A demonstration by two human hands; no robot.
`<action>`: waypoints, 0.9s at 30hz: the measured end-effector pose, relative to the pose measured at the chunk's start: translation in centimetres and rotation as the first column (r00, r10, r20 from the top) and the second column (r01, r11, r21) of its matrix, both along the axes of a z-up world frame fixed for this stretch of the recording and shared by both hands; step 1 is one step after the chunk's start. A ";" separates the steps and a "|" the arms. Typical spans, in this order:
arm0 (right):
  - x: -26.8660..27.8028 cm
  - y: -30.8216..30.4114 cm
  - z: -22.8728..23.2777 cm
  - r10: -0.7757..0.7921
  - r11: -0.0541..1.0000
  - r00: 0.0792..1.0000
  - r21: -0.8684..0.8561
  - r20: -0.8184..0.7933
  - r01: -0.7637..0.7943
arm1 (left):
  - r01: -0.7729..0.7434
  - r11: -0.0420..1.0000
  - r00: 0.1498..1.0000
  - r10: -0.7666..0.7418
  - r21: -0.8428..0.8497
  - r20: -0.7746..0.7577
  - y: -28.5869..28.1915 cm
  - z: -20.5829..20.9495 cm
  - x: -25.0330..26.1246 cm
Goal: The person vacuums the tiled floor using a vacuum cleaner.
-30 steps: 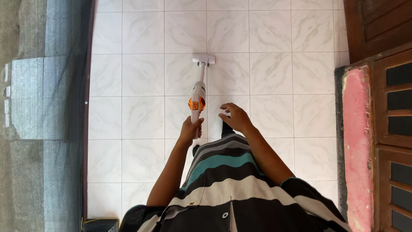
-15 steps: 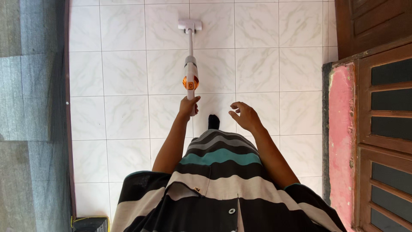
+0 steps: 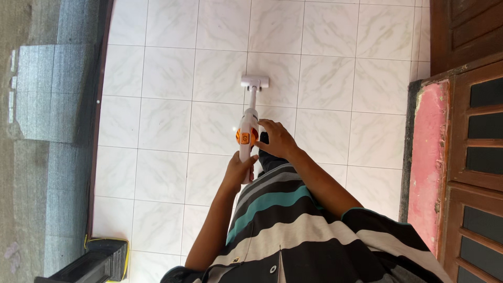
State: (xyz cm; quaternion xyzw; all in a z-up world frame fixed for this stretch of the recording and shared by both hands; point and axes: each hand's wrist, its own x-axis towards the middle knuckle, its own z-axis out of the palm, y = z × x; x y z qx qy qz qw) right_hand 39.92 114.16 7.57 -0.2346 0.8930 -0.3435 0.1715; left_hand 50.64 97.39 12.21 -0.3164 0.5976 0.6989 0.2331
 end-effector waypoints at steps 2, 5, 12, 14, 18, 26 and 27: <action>2.3 -0.2 0.4 0.025 0.999 1.000 -0.046 0.004 -0.025 | -0.021 0.997 0.999 0.025 0.080 -0.045 1.2 2.1 3.2; 4.6 1.3 -0.2 0.067 0.997 0.995 -0.046 0.077 -0.064 | -0.029 0.980 0.996 0.046 0.196 -0.079 3.1 5.3 6.3; 4.4 6.9 -2.3 0.034 0.988 0.994 -0.146 -0.104 -0.049 | 0.001 0.964 0.999 0.008 0.266 -0.032 7.1 6.4 6.0; 3.3 8.9 -1.7 -0.028 0.992 0.997 -0.124 -0.069 0.019 | -0.001 0.965 0.998 0.019 0.264 -0.065 8.6 4.2 4.2; 0.6 14.7 -0.4 -0.177 0.983 0.983 -0.047 0.038 0.179 | 0.015 0.977 0.989 0.016 0.213 -0.146 11.5 -0.8 -1.5; -4.6 28.8 -0.1 -0.383 0.923 0.921 -0.021 0.079 0.385 | 0.039 0.999 0.998 -0.036 0.038 -0.055 18.4 -9.8 -15.5; -5.4 30.6 -0.2 -0.421 0.906 0.902 -0.005 0.095 0.423 | 0.035 0.999 0.997 -0.032 0.033 -0.064 19.2 -11.1 -17.3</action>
